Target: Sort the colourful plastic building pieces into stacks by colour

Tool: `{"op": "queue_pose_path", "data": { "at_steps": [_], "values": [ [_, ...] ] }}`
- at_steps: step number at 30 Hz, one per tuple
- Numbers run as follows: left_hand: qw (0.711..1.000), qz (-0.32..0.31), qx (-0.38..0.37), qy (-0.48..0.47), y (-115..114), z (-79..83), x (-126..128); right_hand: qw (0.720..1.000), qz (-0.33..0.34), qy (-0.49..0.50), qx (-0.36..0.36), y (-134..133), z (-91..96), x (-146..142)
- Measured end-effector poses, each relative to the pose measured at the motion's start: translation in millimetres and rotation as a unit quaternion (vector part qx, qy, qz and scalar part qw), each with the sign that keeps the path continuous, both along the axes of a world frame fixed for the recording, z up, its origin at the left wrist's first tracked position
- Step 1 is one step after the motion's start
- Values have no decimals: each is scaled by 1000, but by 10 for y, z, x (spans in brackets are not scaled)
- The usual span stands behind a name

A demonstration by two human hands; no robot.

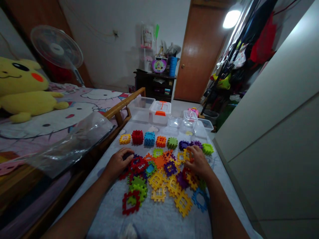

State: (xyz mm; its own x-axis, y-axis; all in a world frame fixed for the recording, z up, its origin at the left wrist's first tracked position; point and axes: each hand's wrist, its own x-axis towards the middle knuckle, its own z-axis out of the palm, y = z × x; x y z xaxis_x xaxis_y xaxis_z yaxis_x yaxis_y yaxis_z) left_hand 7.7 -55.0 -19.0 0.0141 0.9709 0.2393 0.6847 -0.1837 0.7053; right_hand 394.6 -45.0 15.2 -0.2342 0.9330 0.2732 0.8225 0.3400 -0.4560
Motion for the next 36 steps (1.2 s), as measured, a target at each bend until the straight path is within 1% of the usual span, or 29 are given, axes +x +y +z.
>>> {"op": "queue_pose_path", "data": {
  "at_steps": [2,5,9,11,12,14,17,20,25,30,33,36],
  "values": [
    [1000,-2,-2,-1,-4,2,-2,1000,12,-6,-27,-34,17,-43],
    [1000,-2,-3,-2,-13,10,0,997,47,3,-54,-118,89,-147],
    [1000,-1,0,-4,-26,41,15,991,115,29,-65,-213,157,-290],
    [1000,-1,1,-7,-33,62,26,989,129,39,-62,-218,146,-324],
    [1000,-1,1,-8,-36,71,31,990,120,39,-56,-205,130,-325],
    [1000,2,-2,-9,-40,86,39,996,73,17,-39,-157,86,-298],
    [1000,5,-8,-10,-42,95,45,998,10,-55,-26,-70,12,-237],
    [1000,3,-9,-11,-41,98,46,994,-6,-106,-18,-19,-50,-210],
    [1000,4,-10,-14,-42,110,49,991,-10,-135,-10,-2,-126,-205],
    [1000,6,-8,-13,-36,100,47,995,-13,-97,0,-10,-147,-165],
    [1000,9,-9,-10,-32,89,42,999,-4,-46,-13,-11,-103,-151],
    [1000,12,-7,-10,-33,86,41,999,20,16,-36,-9,-29,-169]
  ]
}}
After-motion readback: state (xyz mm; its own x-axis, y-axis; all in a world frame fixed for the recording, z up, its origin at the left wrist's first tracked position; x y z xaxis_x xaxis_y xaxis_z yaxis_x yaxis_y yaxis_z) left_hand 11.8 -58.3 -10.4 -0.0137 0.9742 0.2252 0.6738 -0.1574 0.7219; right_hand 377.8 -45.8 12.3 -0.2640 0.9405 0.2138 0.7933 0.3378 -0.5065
